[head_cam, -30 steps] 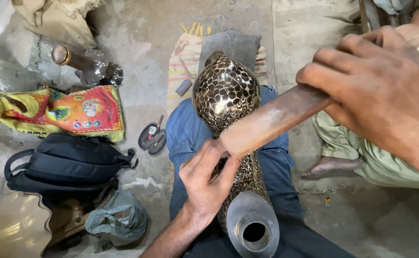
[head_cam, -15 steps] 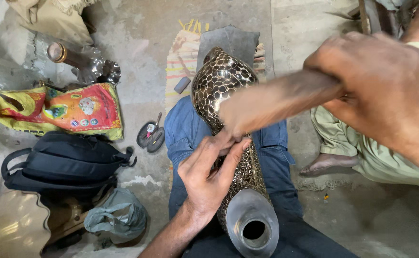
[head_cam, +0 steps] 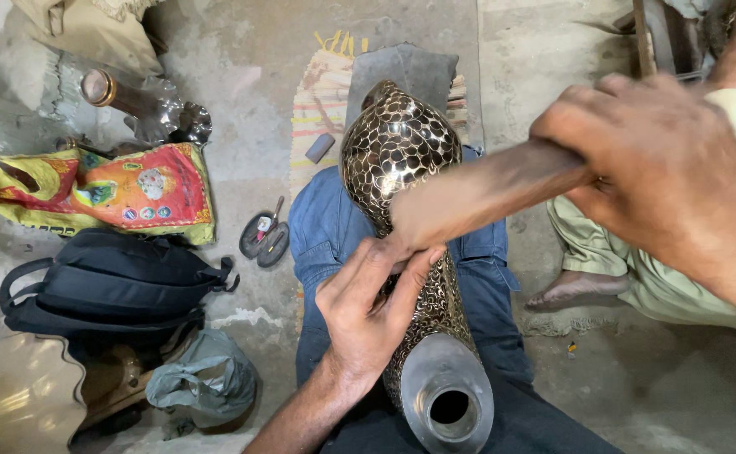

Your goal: The person sits on the floor and uses a wooden mallet to repeatedly strike a metal chisel placed against a brass-colored vessel, creating a textured pattern on its surface. The person rotates the vessel to work on different sections.

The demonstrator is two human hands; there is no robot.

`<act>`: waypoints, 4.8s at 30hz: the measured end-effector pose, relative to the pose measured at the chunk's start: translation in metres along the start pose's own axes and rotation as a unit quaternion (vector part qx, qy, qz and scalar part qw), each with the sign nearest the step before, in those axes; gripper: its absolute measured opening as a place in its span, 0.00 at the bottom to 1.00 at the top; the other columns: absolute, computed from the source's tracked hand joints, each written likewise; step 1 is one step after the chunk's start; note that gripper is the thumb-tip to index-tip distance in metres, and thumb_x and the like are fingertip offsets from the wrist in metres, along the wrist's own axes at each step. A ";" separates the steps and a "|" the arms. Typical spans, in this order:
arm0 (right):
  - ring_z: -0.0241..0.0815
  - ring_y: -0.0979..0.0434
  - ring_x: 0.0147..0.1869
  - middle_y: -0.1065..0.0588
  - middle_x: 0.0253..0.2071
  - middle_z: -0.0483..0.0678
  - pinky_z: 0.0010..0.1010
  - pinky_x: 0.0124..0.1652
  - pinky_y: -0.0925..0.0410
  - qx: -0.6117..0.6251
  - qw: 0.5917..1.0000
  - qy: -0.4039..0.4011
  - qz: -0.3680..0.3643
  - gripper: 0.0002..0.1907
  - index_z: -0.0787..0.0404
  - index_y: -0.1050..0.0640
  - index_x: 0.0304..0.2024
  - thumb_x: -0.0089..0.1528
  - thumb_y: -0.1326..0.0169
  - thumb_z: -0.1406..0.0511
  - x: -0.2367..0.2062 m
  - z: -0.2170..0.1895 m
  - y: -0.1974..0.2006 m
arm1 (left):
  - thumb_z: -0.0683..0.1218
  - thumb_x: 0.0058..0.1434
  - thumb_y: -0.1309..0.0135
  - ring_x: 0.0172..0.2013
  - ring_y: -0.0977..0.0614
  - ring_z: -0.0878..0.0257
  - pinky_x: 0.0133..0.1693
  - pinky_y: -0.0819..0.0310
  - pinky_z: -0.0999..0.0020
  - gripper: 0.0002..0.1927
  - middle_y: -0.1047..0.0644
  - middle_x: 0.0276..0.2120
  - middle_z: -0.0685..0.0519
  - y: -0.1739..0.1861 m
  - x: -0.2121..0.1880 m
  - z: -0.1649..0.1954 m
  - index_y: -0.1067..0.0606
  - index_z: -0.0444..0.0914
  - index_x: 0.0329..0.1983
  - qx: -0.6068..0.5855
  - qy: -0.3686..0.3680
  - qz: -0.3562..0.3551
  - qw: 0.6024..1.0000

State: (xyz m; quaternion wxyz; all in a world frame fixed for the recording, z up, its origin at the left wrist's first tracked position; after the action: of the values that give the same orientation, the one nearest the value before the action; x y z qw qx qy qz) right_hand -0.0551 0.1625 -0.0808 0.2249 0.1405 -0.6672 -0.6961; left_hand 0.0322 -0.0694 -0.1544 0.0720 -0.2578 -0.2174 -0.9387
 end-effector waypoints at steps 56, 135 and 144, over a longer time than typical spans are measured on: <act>0.44 0.19 0.40 0.23 0.36 0.48 0.32 0.37 0.27 0.205 0.972 0.104 0.039 0.20 0.60 0.23 0.44 0.52 0.32 0.65 0.024 -0.001 -0.051 | 0.38 0.60 0.32 0.38 0.13 0.66 0.39 0.19 0.73 0.16 0.17 0.39 0.50 0.016 0.000 -0.007 0.20 0.33 0.51 -0.020 0.050 -0.024 0.998; 0.45 0.16 0.38 0.21 0.37 0.53 0.36 0.35 0.24 0.289 0.956 -0.043 -0.007 0.23 0.63 0.26 0.49 0.53 0.33 0.67 0.014 -0.051 -0.036 | 0.41 0.62 0.35 0.35 0.16 0.66 0.37 0.20 0.73 0.18 0.18 0.37 0.51 0.080 0.010 0.000 0.20 0.34 0.55 -0.066 0.104 -0.085 0.989; 0.44 0.19 0.33 0.21 0.31 0.49 0.38 0.33 0.25 0.314 0.944 -0.088 -0.048 0.14 0.61 0.24 0.42 0.57 0.34 0.66 0.022 -0.067 -0.038 | 0.42 0.62 0.35 0.37 0.15 0.65 0.38 0.20 0.73 0.15 0.17 0.38 0.50 0.098 0.015 -0.008 0.19 0.35 0.52 -0.071 0.104 -0.106 0.986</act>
State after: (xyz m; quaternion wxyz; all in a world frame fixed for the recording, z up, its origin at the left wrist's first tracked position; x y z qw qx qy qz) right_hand -0.0454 0.0935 -0.1211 0.0764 0.1739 -0.8615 -0.4708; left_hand 0.0401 -0.1606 -0.1165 -0.0238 -0.1385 -0.1677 -0.9758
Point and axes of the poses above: each hand's wrist, its own x-axis towards the middle knuckle, its own y-axis out of the back of the hand, z = x × y, the point moved 2 cm from there along x, towards the middle knuckle
